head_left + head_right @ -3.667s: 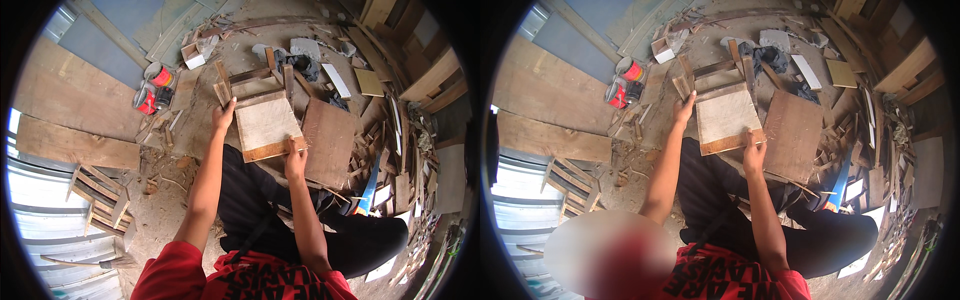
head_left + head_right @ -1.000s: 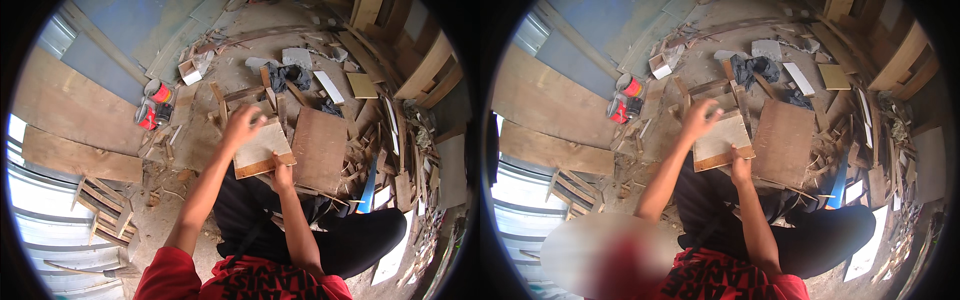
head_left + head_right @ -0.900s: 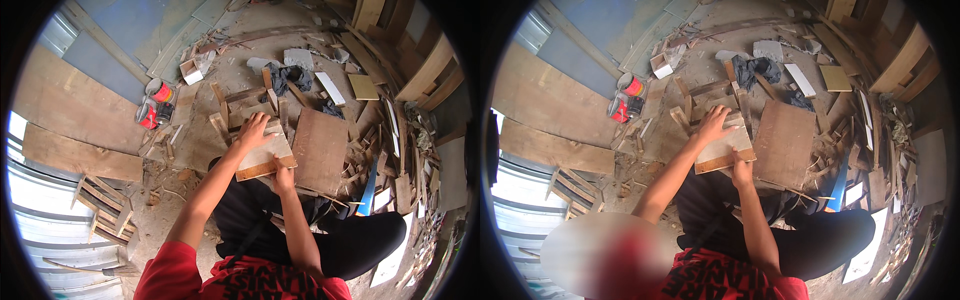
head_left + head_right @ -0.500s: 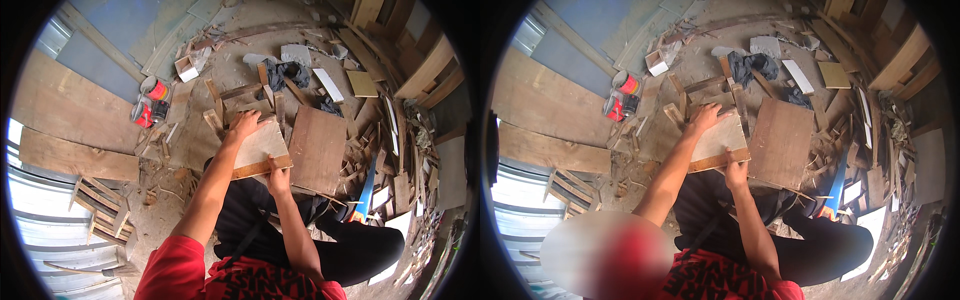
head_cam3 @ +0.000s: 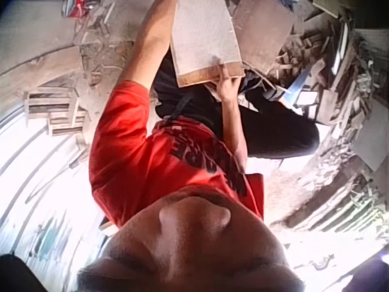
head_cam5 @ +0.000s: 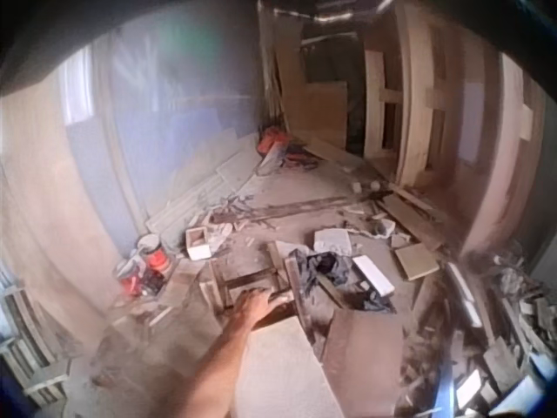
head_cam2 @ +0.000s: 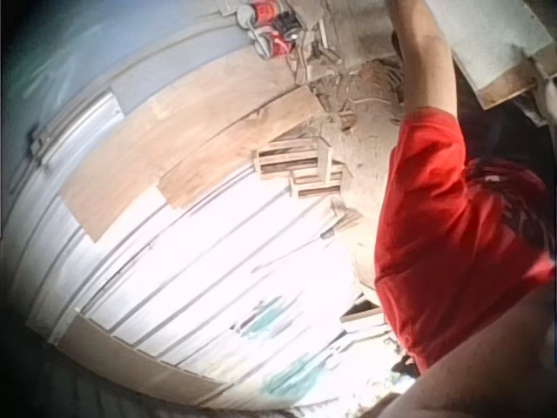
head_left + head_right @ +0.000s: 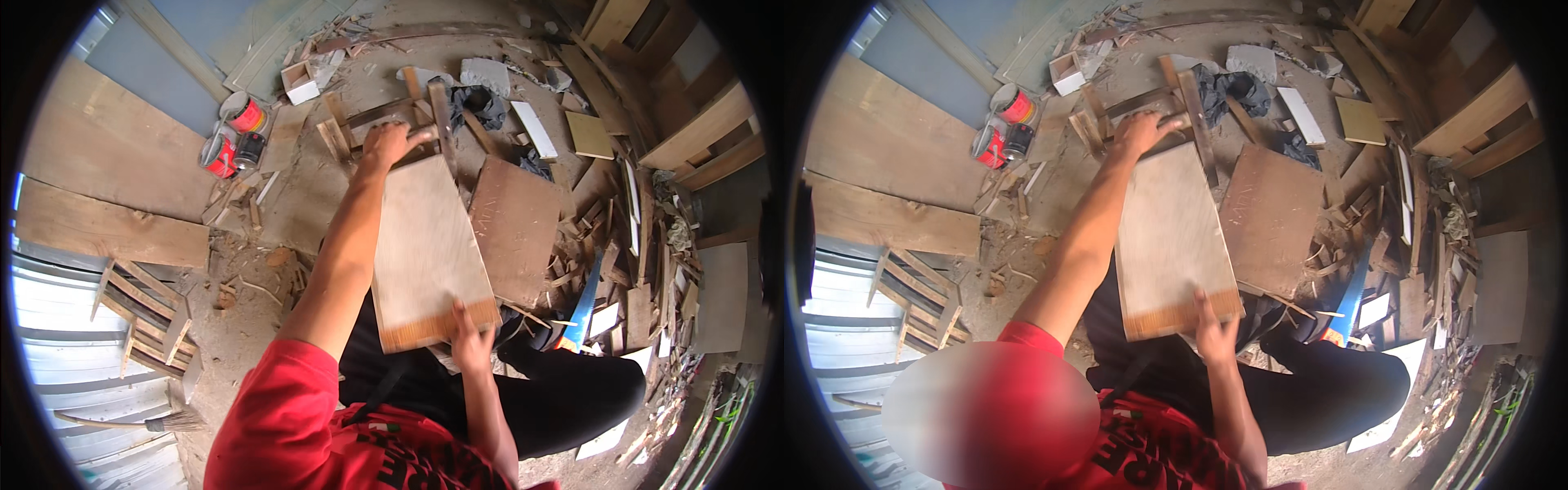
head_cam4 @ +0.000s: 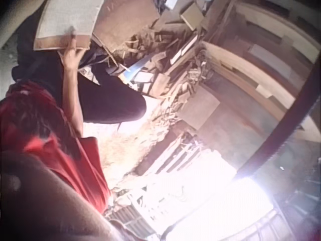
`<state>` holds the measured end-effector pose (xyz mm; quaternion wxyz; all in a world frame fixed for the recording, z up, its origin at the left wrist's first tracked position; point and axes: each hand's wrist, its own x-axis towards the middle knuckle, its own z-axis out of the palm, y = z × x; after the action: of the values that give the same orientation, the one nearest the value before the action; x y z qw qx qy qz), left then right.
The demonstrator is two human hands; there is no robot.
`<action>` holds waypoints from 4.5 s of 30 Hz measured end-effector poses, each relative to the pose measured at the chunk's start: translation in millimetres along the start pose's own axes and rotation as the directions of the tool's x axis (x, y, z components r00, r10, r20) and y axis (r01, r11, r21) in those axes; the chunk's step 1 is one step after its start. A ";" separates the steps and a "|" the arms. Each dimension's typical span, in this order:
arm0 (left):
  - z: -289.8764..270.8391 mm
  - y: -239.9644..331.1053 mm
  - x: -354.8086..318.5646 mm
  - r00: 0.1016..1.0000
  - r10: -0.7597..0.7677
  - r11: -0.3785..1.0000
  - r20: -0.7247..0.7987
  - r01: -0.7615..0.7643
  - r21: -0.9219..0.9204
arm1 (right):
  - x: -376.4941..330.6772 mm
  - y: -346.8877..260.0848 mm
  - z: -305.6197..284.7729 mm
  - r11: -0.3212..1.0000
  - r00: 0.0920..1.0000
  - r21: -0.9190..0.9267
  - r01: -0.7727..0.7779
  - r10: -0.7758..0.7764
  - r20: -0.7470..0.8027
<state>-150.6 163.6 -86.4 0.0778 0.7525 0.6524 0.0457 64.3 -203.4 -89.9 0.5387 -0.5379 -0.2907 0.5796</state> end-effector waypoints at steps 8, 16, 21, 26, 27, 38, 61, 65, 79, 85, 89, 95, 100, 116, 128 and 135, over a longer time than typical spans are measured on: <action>87.0 39.6 -10.3 0.993 0.082 0.963 -0.089 -0.102 -0.249 | -48.1 -67.7 -67.0 0.986 0.972 0.093 -0.140 0.155 -0.178; 28.5 60.9 -69.1 0.929 0.122 0.729 -0.350 -0.323 -0.604 | -17.2 -49.6 -66.7 0.978 0.931 0.148 -0.145 0.186 -0.315; -35.1 6.4 -109.9 0.827 -0.168 0.658 -0.537 -0.312 -0.686 | 25.2 -57.0 -75.5 0.949 0.976 0.300 -0.100 0.151 -0.154; 8.1 -39.4 -104.1 0.930 -0.249 0.477 -0.271 -0.126 -0.870 | 81.1 -49.0 -89.5 0.924 0.979 0.334 -0.186 0.204 -0.019; 15.5 -35.3 -106.8 0.948 -0.230 0.424 -0.220 -0.106 -0.899 | 87.1 -51.5 -92.7 0.930 0.978 0.314 -0.190 0.206 -0.020; 57.6 -16.1 -97.8 0.785 -0.526 0.141 -0.326 -0.298 -0.944 | 127.8 -48.6 -118.6 0.954 0.984 0.240 -0.178 0.178 0.022; 63.3 -21.6 -94.0 0.706 -0.579 0.385 -0.408 -0.204 -0.900 | 212.9 -33.7 -4.9 0.957 0.976 0.191 -0.218 0.208 0.070; 57.7 -6.3 -93.8 0.698 -0.562 0.428 -0.444 -0.214 -0.878 | 224.1 -13.7 -15.4 0.979 0.991 0.187 -0.076 0.053 0.123; 58.0 -8.1 -95.0 0.687 -0.550 0.482 -0.475 -0.204 -0.852 | 196.2 -4.7 25.6 0.949 0.988 0.315 0.011 0.037 -0.147; 52.6 3.3 -98.5 0.624 -0.644 0.484 -0.442 -0.115 -0.868 | 164.3 -33.6 28.0 0.958 0.954 -0.056 0.282 -0.286 -0.094; 57.1 2.1 -92.2 0.543 -0.667 0.505 -0.510 -0.174 -0.846 | 141.2 -50.2 23.3 0.941 0.926 -0.028 0.337 -0.336 -0.174; 52.6 1.4 -95.7 0.651 -0.637 0.436 -0.413 -0.138 -0.889 | 145.3 -17.7 -27.8 0.829 0.865 0.370 0.419 -0.242 -0.439; 25.7 28.2 -134.4 0.547 -0.484 0.787 -0.683 -0.069 -0.614 | 131.0 23.1 -87.9 0.789 0.793 0.434 0.434 -0.107 -0.600; 152.5 270.5 -153.6 0.893 0.374 0.884 -0.250 -0.425 -0.195 | -11.9 3.2 -262.6 0.990 0.787 0.077 -0.121 0.143 -0.600; 154.8 285.1 -174.0 0.845 0.493 0.859 -0.207 -0.511 -0.038 | 28.0 128.8 -373.7 0.108 0.788 -0.837 -0.537 -0.289 -0.543; 119.5 291.0 -145.0 0.889 0.447 0.880 0.103 -0.416 -0.227 | 16.3 130.4 -381.2 0.056 0.856 -0.881 -0.471 -0.213 -0.471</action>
<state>132.4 -26.4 -147.8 0.1900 0.8687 0.4523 0.0693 383.3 -313.3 -310.7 0.0197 -0.9064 -0.4065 0.1132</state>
